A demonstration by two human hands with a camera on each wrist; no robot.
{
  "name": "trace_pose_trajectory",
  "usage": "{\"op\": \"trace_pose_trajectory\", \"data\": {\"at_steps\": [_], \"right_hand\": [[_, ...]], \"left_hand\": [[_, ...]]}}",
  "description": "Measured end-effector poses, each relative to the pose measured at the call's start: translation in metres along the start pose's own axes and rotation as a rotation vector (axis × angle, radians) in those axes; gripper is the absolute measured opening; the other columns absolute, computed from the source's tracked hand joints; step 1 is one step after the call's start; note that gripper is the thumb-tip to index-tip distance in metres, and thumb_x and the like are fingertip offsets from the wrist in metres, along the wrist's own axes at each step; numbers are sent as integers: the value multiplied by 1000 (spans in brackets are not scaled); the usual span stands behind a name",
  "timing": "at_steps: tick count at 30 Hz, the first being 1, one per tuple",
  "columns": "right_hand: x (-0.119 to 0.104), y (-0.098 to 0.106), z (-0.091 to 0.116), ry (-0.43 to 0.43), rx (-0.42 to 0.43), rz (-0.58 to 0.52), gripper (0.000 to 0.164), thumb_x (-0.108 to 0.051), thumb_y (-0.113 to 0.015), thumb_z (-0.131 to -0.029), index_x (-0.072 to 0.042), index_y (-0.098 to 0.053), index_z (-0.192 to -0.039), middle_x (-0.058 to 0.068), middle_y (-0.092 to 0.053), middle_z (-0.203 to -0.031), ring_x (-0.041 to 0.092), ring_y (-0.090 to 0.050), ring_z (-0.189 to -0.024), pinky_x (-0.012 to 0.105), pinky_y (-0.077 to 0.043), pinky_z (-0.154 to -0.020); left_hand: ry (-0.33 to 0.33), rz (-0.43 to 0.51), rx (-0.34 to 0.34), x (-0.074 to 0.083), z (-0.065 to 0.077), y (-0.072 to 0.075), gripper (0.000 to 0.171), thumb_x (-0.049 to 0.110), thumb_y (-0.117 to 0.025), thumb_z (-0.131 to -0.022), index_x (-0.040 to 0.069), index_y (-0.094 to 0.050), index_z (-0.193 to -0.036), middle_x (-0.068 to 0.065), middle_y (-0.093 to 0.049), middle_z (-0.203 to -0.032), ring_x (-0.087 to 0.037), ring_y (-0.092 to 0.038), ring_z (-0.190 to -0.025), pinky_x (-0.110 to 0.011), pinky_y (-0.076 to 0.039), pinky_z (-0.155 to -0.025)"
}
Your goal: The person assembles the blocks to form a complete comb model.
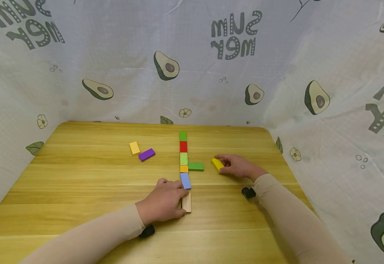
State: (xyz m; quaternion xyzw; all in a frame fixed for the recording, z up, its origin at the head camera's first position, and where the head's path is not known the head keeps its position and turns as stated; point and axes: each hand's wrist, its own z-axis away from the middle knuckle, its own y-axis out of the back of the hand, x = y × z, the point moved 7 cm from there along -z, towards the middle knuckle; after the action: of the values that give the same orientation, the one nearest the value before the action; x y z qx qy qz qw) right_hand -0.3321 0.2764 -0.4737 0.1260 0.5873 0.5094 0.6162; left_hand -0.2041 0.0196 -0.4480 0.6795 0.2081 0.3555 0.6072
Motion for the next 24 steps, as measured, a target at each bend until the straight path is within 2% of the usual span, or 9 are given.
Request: {"op": "trace_pose_trajectory", "data": {"at_steps": [6,15,24], "right_hand": [[-1,0,0,5,0,7,58,-22,-72,-101,-6,-51,-153,7,-56,-100,20,-47,-83,34,-41,-76],[-2,1,0,-5,-1,-3,59,-22,-72,-101,-5,-51,-154,7,-55,-100,20,-47,-85,34,-41,-77],[-1,1,0,-29,3,6,60,-23,-73,-101,-7,-51,-154,7,-55,-101,21,-48,-86,35,-41,-78]], "left_hand": [[6,-11,17,-2,-1,0,56,50,-81,-88,17,-74,-132,2,-66,-114,-15,-63,-99,-42,-40,-94],[12,38,10,-6,-3,0,60,49,-79,-89,19,-68,-140,1,-63,-146,-27,-56,-136,-52,-37,-107],[20,64,-19,-12,-3,0,57,49,-79,-91,19,-69,-139,1,-63,-146,-27,-55,-139,-54,-35,-109]]}}
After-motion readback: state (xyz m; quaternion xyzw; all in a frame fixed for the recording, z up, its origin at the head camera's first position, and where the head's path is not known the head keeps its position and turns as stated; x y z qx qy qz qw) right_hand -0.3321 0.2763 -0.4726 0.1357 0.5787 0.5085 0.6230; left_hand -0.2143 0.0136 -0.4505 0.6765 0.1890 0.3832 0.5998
